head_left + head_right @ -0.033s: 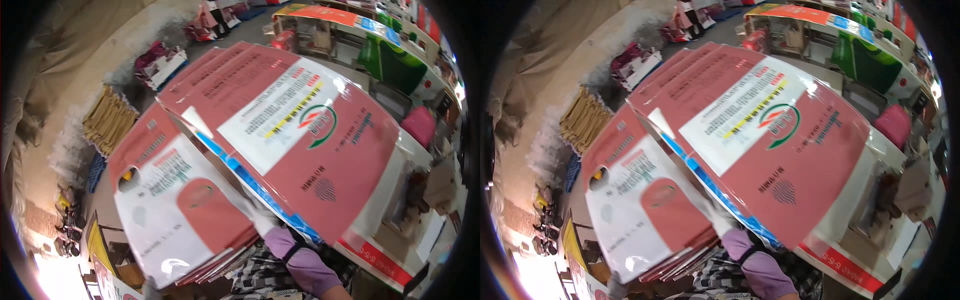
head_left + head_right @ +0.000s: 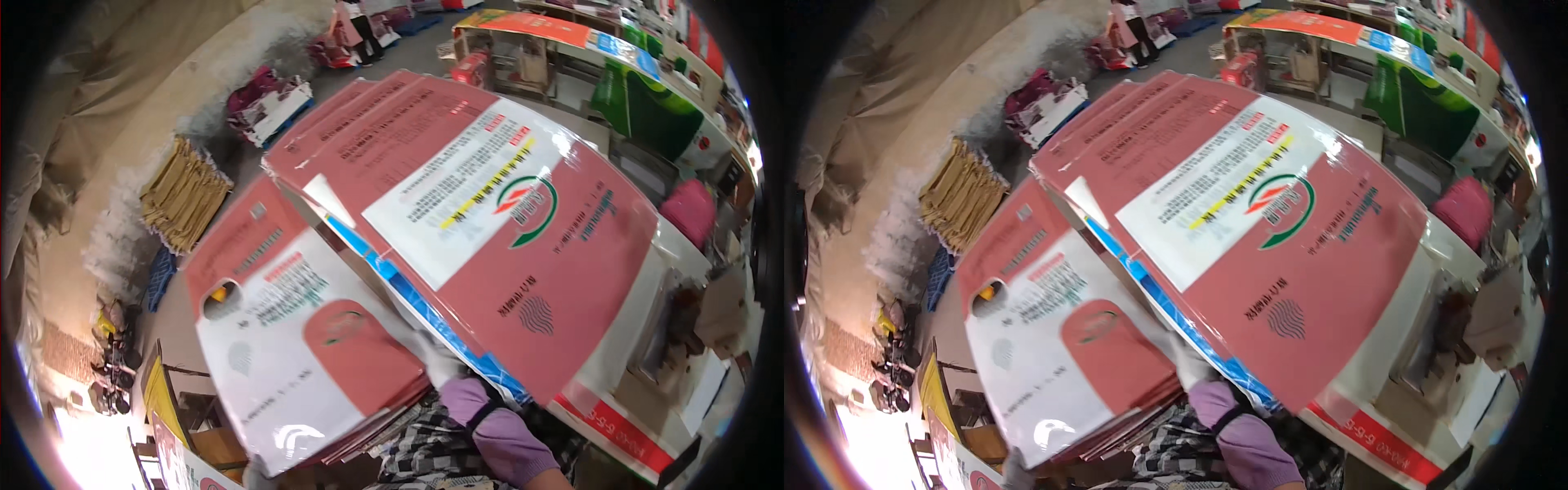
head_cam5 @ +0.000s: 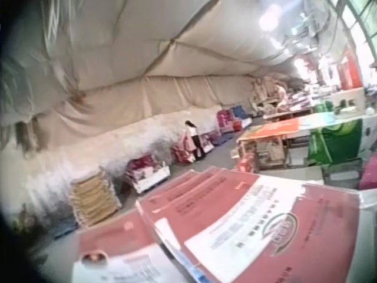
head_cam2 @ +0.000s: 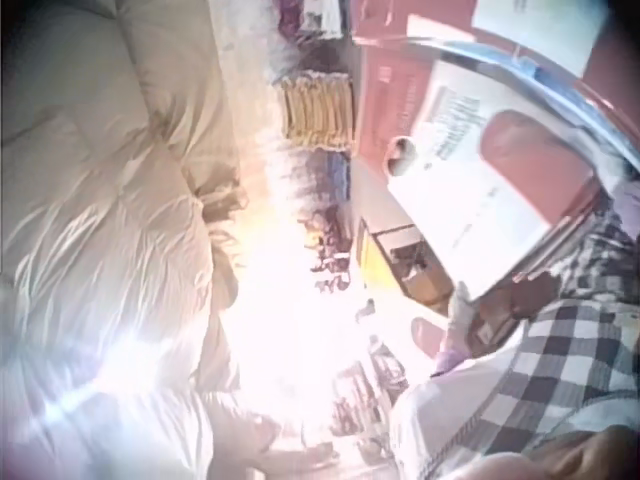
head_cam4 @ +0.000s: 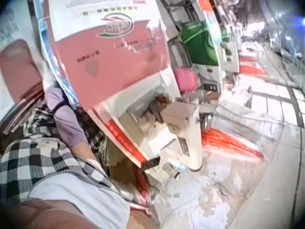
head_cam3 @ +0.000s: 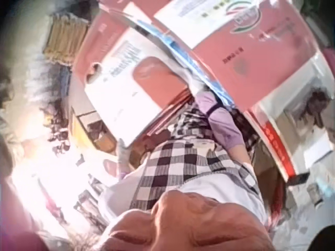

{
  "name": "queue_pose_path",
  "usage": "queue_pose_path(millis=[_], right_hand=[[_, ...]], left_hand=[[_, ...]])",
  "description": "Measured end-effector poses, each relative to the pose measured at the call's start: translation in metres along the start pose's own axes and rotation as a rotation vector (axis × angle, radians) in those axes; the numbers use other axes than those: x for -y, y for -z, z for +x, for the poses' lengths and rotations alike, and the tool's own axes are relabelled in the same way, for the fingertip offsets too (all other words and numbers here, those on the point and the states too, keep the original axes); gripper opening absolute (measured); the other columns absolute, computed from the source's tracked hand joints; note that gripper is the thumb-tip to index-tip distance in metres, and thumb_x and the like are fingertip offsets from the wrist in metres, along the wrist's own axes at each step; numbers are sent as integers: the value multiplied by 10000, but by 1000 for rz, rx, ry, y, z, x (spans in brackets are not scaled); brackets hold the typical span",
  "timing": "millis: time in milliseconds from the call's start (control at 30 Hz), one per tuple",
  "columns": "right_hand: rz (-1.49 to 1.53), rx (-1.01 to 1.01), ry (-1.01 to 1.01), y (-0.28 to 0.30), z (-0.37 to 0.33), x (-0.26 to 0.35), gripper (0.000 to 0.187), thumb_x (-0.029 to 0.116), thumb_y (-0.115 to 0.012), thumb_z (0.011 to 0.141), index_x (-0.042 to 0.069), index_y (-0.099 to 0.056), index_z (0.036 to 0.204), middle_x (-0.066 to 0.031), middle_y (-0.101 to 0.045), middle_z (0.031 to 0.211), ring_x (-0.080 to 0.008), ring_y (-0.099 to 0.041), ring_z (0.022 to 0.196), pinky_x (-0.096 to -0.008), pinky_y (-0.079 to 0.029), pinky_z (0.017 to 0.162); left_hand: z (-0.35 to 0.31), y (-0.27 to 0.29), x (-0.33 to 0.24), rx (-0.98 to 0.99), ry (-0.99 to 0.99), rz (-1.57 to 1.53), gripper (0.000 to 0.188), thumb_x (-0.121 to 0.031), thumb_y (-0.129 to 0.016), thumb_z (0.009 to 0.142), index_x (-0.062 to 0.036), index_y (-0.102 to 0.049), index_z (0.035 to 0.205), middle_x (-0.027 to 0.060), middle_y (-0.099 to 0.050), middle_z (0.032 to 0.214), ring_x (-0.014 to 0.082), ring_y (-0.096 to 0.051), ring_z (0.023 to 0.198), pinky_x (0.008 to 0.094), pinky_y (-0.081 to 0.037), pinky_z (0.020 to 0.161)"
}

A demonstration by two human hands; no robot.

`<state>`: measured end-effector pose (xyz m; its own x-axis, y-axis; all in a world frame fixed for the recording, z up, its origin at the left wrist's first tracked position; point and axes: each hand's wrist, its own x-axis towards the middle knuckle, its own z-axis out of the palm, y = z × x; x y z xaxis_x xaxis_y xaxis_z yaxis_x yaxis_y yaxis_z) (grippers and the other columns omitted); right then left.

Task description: Operating a heat sealing machine to process large printed plastic bags.

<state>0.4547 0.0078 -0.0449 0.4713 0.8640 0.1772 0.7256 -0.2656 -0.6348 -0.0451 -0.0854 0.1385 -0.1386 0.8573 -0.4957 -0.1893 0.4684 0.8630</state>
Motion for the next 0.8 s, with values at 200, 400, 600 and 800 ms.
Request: queue_pose_path(millis=[200,400,600,800], right_hand=[[-56,281,14,98,-34,-30,416,209,-621,891,83,-536,1278,-205,-656,1062,-241,-653,938,-341,-508,838],[131,388,182,169,-34,-24,331,199,-603,899,40,-585,1188,-191,-673,1012,-252,-663,903,-345,-519,802],[287,574,293,274,-85,6,277,190,-584,906,-3,-635,1099,-177,-690,963,-263,-672,867,-349,-530,766],[298,-331,-46,350,-124,-87,252,243,-633,903,18,-693,1000,-153,-680,930,-193,-652,890,-330,-500,810]], left_hand=[[12,-103,52,-163,-56,356,438,-278,-532,956,-5,-515,1297,133,-623,1190,282,-575,1111,392,-466,938],[23,-338,2,128,-1124,1208,542,-375,-660,856,-9,-560,1244,138,-614,1215,287,-581,1122,400,-452,950],[-120,-606,119,1320,-1416,1339,581,-445,-752,740,-112,-605,1193,137,-621,1179,315,-583,1085,452,-446,906],[-61,-624,140,1521,-1162,1330,249,-337,-618,859,-167,-701,1020,84,-678,926,266,-639,934,431,-481,829]])
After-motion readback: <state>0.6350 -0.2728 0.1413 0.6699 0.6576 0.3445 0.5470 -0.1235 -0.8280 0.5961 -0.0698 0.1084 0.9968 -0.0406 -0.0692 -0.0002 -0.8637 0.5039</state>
